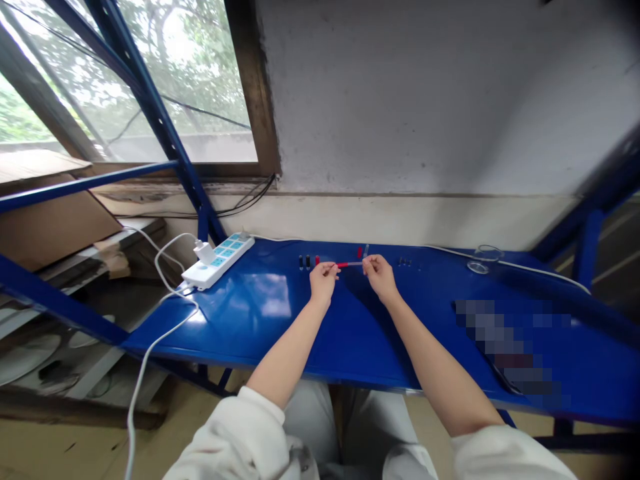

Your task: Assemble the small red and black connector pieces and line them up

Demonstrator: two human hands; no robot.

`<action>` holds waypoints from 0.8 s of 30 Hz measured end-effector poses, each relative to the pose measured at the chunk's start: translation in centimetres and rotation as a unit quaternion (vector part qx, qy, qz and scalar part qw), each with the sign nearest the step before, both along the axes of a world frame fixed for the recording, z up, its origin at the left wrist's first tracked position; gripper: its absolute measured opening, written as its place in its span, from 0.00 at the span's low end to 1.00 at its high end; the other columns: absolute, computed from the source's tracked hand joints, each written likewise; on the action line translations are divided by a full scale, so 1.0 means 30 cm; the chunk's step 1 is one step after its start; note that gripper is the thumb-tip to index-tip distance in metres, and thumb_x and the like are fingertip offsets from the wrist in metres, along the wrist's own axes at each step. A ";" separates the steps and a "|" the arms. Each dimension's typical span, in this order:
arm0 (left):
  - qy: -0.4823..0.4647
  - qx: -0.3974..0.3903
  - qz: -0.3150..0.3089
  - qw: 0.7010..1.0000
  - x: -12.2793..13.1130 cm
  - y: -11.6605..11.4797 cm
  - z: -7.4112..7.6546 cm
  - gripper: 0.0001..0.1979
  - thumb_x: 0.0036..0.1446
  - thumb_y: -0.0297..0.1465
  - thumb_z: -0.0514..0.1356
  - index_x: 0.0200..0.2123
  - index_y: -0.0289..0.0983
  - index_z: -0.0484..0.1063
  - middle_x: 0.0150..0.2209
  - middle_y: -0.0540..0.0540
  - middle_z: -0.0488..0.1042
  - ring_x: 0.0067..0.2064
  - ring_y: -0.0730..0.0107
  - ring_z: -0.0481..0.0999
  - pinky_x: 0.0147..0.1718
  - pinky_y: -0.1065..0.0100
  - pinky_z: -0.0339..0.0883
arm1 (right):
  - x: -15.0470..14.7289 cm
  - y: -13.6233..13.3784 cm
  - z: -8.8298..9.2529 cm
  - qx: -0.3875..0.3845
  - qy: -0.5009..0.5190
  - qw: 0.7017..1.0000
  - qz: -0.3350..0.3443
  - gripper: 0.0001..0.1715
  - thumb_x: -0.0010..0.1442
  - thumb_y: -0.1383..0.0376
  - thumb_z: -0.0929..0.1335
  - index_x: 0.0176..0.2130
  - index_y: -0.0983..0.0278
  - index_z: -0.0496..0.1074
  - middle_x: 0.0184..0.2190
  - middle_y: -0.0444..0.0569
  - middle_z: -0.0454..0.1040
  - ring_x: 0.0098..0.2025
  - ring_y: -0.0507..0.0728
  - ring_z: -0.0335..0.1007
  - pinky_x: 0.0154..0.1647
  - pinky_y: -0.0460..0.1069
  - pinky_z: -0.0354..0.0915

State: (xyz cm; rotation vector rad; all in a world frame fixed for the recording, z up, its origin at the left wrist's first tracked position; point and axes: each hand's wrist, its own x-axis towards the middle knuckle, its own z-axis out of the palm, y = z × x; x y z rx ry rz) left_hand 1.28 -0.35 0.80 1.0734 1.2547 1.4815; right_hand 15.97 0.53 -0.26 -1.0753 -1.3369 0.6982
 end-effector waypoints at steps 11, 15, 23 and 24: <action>-0.061 -0.004 -0.142 0.988 0.002 -0.005 0.004 0.12 0.44 0.32 0.63 0.33 0.31 0.70 0.26 0.44 0.73 0.23 0.77 0.69 0.18 0.76 0.54 | -0.024 -0.016 0.022 -0.073 0.061 0.990 0.101 0.19 0.49 0.51 0.66 0.31 0.63 0.61 0.17 0.39 0.64 0.18 0.47 0.55 0.21 0.44 0.52; -0.075 0.003 -0.133 0.988 0.003 -0.006 0.007 0.13 0.43 0.33 0.63 0.33 0.32 0.70 0.26 0.46 0.72 0.23 0.78 0.68 0.18 0.76 0.54 | -0.022 -0.016 0.018 -0.087 0.041 0.988 0.123 0.22 0.49 0.50 0.65 0.36 0.64 0.63 0.19 0.40 0.66 0.18 0.47 0.57 0.21 0.45 0.54; -0.062 0.074 -0.131 0.987 -0.003 -0.011 0.016 0.13 0.46 0.33 0.60 0.37 0.35 0.71 0.21 0.52 0.66 0.24 0.77 0.68 0.19 0.76 0.55 | -0.047 -0.032 0.005 -0.062 -0.059 0.977 0.195 0.15 0.51 0.55 0.65 0.34 0.64 0.65 0.27 0.46 0.71 0.24 0.49 0.65 0.28 0.47 0.62; -0.050 0.077 -0.133 0.987 -0.003 -0.012 0.017 0.13 0.47 0.33 0.60 0.37 0.35 0.71 0.22 0.51 0.66 0.23 0.77 0.67 0.19 0.76 0.55 | -0.049 -0.032 0.001 -0.056 -0.072 0.977 0.192 0.14 0.51 0.56 0.65 0.34 0.64 0.64 0.28 0.46 0.72 0.25 0.50 0.65 0.28 0.47 0.62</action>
